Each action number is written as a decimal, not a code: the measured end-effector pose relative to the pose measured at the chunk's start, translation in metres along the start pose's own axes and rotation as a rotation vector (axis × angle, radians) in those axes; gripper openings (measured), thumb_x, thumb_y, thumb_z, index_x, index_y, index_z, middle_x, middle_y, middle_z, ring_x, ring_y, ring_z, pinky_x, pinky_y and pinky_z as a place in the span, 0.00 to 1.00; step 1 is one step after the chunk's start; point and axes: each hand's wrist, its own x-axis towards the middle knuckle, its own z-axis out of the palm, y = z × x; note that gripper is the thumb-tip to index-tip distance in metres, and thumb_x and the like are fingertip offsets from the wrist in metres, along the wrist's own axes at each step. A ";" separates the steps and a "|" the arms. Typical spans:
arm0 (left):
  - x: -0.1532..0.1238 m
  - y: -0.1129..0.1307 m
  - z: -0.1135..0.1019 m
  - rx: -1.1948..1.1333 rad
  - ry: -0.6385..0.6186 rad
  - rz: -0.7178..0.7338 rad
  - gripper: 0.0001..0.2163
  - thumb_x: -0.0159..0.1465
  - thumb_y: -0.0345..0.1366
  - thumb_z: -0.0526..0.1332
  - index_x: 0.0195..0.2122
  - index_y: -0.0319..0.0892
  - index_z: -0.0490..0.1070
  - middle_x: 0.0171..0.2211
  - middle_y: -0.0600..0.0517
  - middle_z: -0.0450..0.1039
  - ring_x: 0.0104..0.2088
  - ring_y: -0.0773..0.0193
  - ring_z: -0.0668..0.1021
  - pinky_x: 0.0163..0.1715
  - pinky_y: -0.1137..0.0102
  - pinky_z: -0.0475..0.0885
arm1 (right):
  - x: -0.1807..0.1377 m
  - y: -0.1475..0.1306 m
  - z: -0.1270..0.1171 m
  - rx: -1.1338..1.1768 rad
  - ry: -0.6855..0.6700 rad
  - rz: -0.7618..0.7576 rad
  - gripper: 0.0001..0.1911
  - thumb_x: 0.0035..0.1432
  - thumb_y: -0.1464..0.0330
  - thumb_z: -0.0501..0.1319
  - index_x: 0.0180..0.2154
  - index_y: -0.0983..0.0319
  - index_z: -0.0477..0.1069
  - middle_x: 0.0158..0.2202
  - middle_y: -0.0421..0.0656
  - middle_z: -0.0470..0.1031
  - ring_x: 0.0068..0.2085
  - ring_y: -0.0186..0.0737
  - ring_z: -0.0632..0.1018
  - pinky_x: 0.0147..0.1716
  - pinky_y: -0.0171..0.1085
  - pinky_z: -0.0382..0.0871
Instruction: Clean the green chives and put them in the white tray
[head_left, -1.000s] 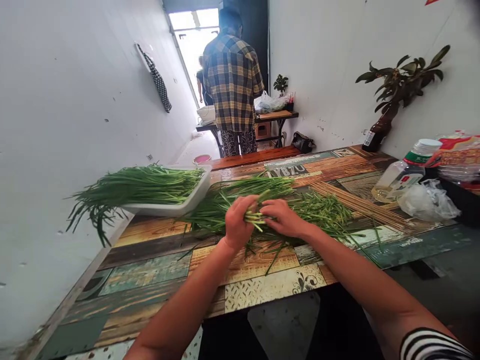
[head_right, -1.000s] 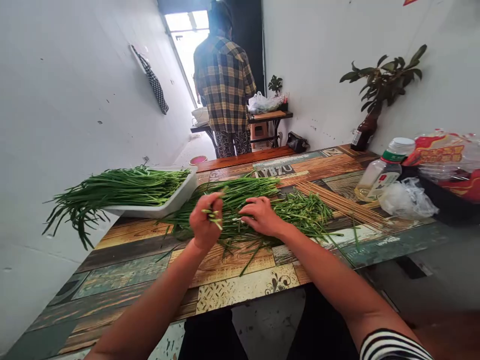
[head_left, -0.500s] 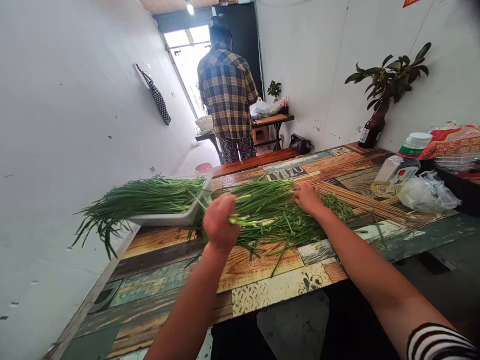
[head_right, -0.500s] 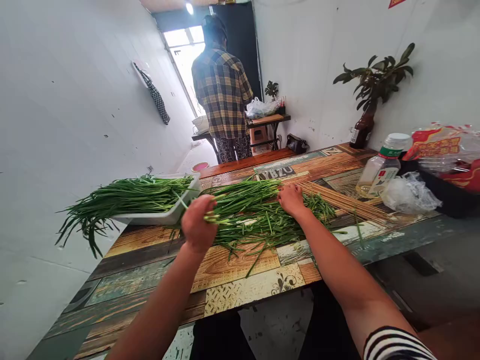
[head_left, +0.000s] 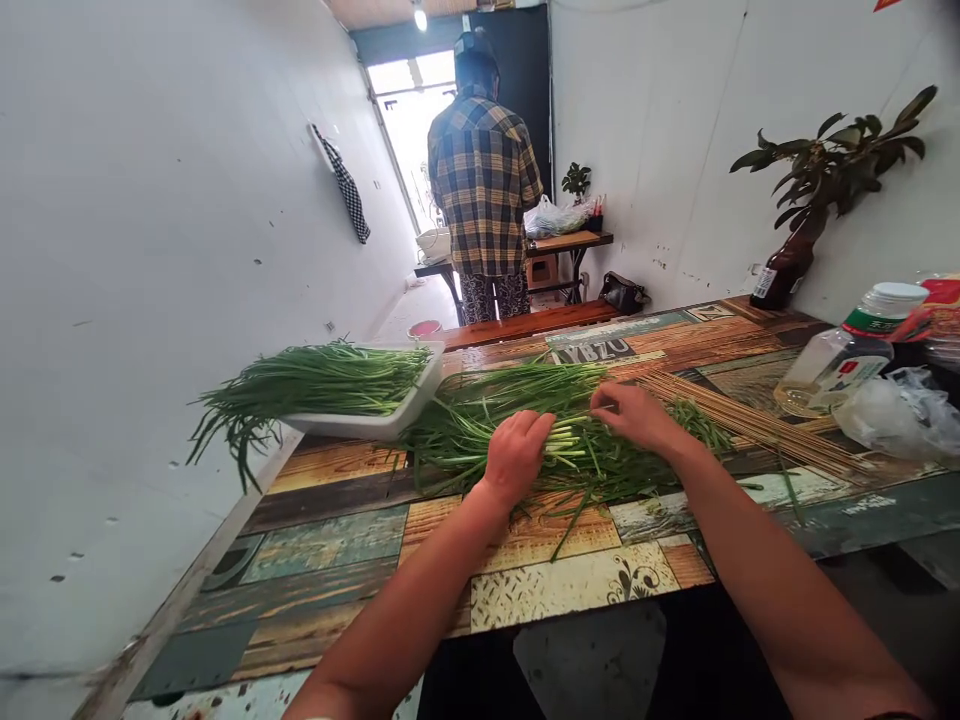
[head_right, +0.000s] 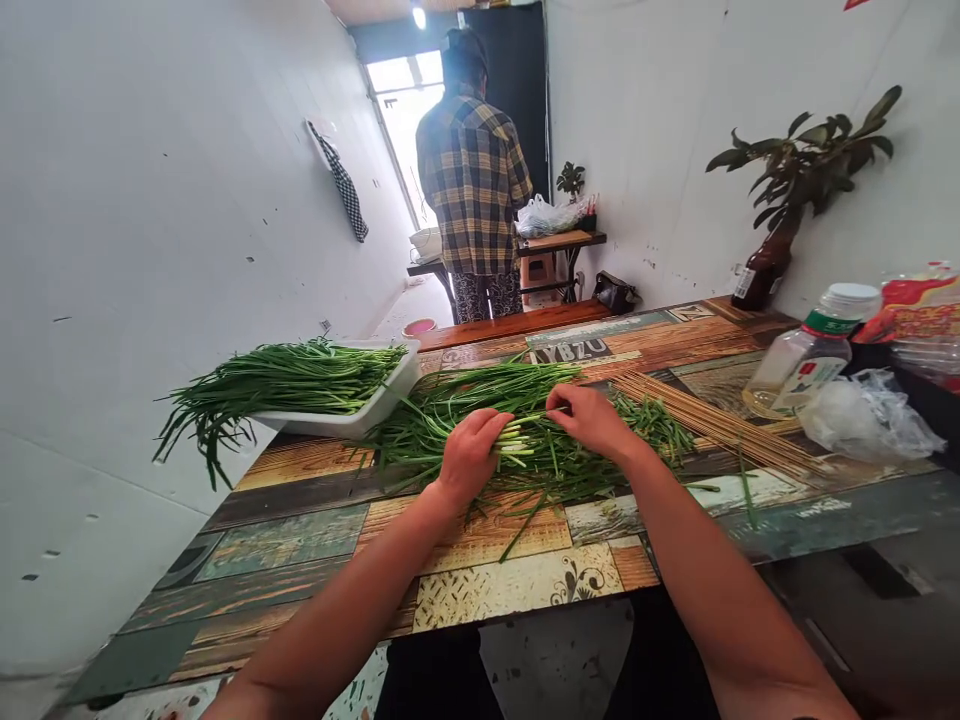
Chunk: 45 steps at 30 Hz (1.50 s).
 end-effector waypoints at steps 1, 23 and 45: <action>0.000 0.000 0.000 -0.050 0.030 -0.012 0.14 0.62 0.25 0.51 0.46 0.42 0.69 0.42 0.47 0.71 0.44 0.61 0.73 0.44 0.68 0.69 | -0.002 -0.009 0.000 0.105 0.005 -0.024 0.04 0.54 0.67 0.59 0.30 0.61 0.69 0.29 0.40 0.73 0.30 0.36 0.73 0.31 0.33 0.64; 0.006 0.006 0.002 -0.505 0.174 -0.161 0.11 0.57 0.23 0.54 0.34 0.41 0.74 0.30 0.50 0.73 0.34 0.63 0.73 0.36 0.70 0.68 | 0.006 0.000 -0.004 0.230 0.339 0.139 0.14 0.50 0.57 0.62 0.25 0.61 0.73 0.30 0.45 0.75 0.34 0.42 0.74 0.35 0.39 0.68; 0.012 0.002 -0.002 -0.578 0.037 -0.259 0.13 0.64 0.38 0.57 0.25 0.40 0.72 0.23 0.54 0.69 0.27 0.68 0.69 0.29 0.74 0.62 | 0.000 -0.047 0.023 0.640 0.130 0.169 0.19 0.44 0.53 0.65 0.21 0.62 0.69 0.18 0.37 0.66 0.20 0.30 0.63 0.20 0.32 0.55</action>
